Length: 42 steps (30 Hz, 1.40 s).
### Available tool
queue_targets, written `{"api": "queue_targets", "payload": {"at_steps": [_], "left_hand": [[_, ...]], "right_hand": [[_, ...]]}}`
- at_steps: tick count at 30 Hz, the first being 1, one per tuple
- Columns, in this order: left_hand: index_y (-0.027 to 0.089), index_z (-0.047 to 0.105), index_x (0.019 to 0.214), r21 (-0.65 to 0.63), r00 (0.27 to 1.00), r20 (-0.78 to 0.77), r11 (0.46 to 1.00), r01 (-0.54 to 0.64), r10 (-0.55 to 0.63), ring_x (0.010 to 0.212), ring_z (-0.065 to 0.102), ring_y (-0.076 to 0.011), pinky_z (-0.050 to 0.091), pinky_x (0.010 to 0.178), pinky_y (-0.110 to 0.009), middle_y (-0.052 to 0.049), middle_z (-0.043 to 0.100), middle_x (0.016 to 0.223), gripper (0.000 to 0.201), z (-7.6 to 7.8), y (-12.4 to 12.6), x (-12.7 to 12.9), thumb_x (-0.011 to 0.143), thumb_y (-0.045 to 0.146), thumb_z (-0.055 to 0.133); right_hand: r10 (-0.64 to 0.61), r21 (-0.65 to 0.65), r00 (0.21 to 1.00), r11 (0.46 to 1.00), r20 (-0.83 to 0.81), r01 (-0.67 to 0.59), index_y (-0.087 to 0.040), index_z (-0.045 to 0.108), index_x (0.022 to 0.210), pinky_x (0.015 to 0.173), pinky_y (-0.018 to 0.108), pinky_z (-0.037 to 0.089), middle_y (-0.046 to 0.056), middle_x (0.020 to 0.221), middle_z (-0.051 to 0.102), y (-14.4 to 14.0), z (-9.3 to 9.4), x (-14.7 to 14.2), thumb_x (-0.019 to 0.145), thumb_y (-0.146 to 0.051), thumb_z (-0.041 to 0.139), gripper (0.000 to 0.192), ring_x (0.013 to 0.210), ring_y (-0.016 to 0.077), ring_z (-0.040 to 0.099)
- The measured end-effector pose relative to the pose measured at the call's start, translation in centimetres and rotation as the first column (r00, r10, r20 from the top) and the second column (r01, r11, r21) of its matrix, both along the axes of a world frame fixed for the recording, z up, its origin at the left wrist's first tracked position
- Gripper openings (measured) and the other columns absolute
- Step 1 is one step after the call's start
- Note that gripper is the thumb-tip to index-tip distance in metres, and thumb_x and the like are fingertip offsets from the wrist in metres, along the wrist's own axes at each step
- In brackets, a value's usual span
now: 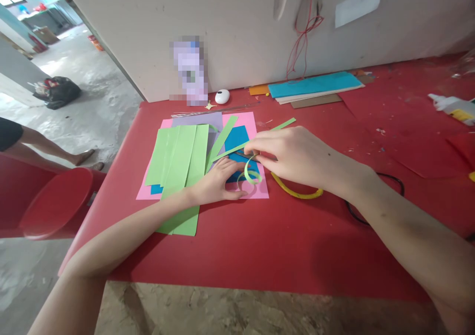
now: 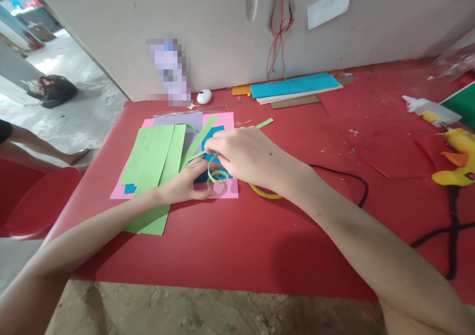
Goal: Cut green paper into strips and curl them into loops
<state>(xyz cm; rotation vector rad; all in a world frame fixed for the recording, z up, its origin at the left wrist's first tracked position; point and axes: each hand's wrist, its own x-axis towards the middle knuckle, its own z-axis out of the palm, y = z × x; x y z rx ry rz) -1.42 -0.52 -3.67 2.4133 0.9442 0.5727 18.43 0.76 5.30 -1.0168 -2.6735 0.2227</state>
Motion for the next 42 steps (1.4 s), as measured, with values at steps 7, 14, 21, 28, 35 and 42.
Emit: {"api": "queue_targets", "payload": {"at_steps": [7,14,21,28,35,42], "left_hand": [[0.015,0.051,0.111,-0.02,1.0,-0.01,1.0,-0.016,0.016,0.104,0.05,-0.024,0.038,0.098,-0.043,-0.01,0.058,0.107,0.042,0.2,-0.1,0.1,0.075,0.034,0.06],[0.016,0.05,0.111,-0.015,0.999,-0.032,1.0,-0.009,0.008,0.103,0.051,-0.0242,0.038,0.098,-0.045,-0.01,0.058,0.105,0.041,0.3,-0.1,0.2,0.076,0.034,0.06],[0.017,0.049,0.111,0.005,0.999,-0.046,1.0,0.006,-0.006,0.106,0.05,-0.0254,0.034,0.101,-0.048,-0.011,0.057,0.109,0.042,0.2,0.0,0.1,0.078,0.04,0.059],[0.016,0.051,0.106,-0.046,0.999,-0.034,0.999,0.016,-0.017,0.103,0.051,-0.0253,0.037,0.097,-0.046,-0.009,0.059,0.103,0.047,0.5,-0.1,0.1,0.073,0.048,0.065],[0.015,0.053,0.107,-0.071,1.0,0.009,0.997,0.009,-0.008,0.099,0.052,-0.0222,0.042,0.093,-0.042,-0.009,0.06,0.102,0.029,0.9,0.0,0.0,0.079,0.025,0.057],[0.021,0.056,0.111,-0.47,0.934,0.354,0.871,0.139,0.042,0.107,0.057,-0.0217,0.044,0.096,-0.041,-0.005,0.063,0.111,0.034,2.6,-0.7,0.1,0.083,0.017,0.037]], "right_hand": [[-0.015,0.053,0.998,0.998,-0.059,0.018,-0.019,0.069,0.076,0.055,0.028,0.031,0.005,0.082,0.066,0.0,-0.3,-0.1,0.084,-0.014,0.043,0.028,0.069,0.0156,0.055],[-0.042,0.065,0.995,0.997,-0.089,0.048,-0.019,0.067,0.079,0.053,0.027,0.029,0.004,0.079,0.067,-0.2,-0.4,-0.3,0.083,-0.013,0.044,0.024,0.065,0.015,0.054],[-0.051,0.038,0.994,0.998,-0.095,0.055,-0.017,0.062,0.079,0.054,0.026,0.029,0.001,0.074,0.065,-0.1,-0.5,-0.4,0.081,-0.009,0.046,0.018,0.059,0.0117,0.048],[0.004,-0.089,0.987,0.996,-0.161,-0.018,-0.018,0.061,0.077,0.056,0.025,0.031,0.001,0.074,0.063,0.4,-0.4,0.0,0.08,-0.01,0.048,0.015,0.061,0.0112,0.05],[0.018,-0.089,0.985,0.995,-0.171,-0.034,-0.018,0.063,0.077,0.056,0.025,0.032,-0.001,0.072,0.063,0.9,-0.1,0.7,0.078,-0.011,0.051,0.013,0.058,0.0101,0.047],[-0.005,-0.17,0.963,0.984,-0.27,-0.043,-0.018,0.064,0.077,0.052,0.023,0.034,-0.001,0.071,0.064,1.1,-0.4,0.5,0.076,-0.013,0.056,0.009,0.057,0.0095,0.051]]}}
